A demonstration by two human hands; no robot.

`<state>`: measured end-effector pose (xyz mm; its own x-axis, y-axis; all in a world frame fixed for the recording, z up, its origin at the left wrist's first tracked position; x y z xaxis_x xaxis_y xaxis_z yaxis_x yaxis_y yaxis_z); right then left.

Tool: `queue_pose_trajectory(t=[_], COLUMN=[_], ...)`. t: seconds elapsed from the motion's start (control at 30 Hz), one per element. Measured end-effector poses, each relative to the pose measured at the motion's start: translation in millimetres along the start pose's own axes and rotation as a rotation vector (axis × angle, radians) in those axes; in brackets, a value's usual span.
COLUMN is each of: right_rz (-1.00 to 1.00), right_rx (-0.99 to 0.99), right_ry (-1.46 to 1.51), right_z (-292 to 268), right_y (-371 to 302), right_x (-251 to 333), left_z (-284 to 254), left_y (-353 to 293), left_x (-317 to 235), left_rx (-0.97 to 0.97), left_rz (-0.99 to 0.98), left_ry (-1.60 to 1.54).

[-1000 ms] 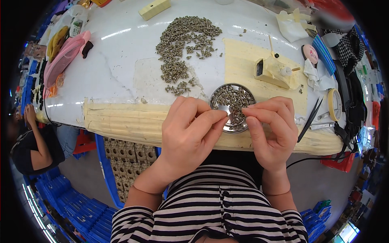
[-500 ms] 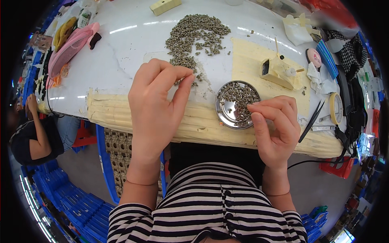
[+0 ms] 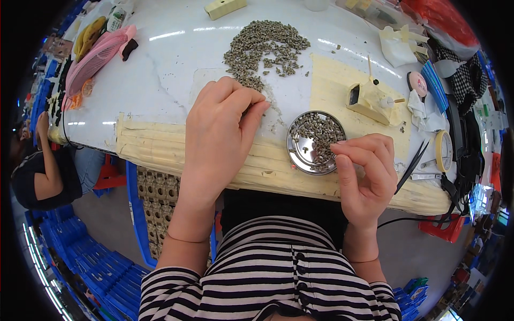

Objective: The person picks up small metal components from a dish by hand and places them onto a larger plastic unit on the workbench.

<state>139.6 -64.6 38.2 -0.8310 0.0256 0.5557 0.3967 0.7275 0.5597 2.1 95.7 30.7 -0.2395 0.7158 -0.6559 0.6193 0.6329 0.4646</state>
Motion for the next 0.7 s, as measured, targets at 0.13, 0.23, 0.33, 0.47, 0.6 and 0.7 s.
queue_pose_trajectory(t=[0.13, 0.23, 0.33, 0.47, 0.6, 0.7], right_rz=[0.0, 0.003, 0.002, 0.003, 0.001, -0.018], right_rx=[-0.001, -0.003, -0.004, -0.012, -0.014, -0.017], right_ry=[-0.001, -0.005, 0.001, -0.009, 0.001, -0.017], right_z=[1, 0, 1, 0, -1, -3], right_y=[0, 0, 0, 0, 0, 4], right_x=[0, 0, 1, 1, 1, 7], left_z=[-2, -3, -5, -6, -7, 3], left_y=[-6, -8, -6, -1, -8, -15], left_x=[-4, -5, -6, -5, -9, -14], left_rx=[0.017, 0.043, 0.065, -0.007, -0.109, -0.021], left_rz=[0.008, 0.003, 0.005, -0.089, -0.238, -0.416], left_ry=[-0.007, 0.009, 0.014, -0.187, -0.604, -0.987])
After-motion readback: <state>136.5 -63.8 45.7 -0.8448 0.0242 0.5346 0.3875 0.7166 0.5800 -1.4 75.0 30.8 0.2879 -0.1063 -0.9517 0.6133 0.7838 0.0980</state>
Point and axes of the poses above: each hand's wrist, its own y-axis towards the middle knuckle, its own z-axis out of the palm, x = y × z, the point moved 6 cm from there along y, towards the middle knuckle, and after that the axes turned 9 degrees about -y, right-handed, at the moved point
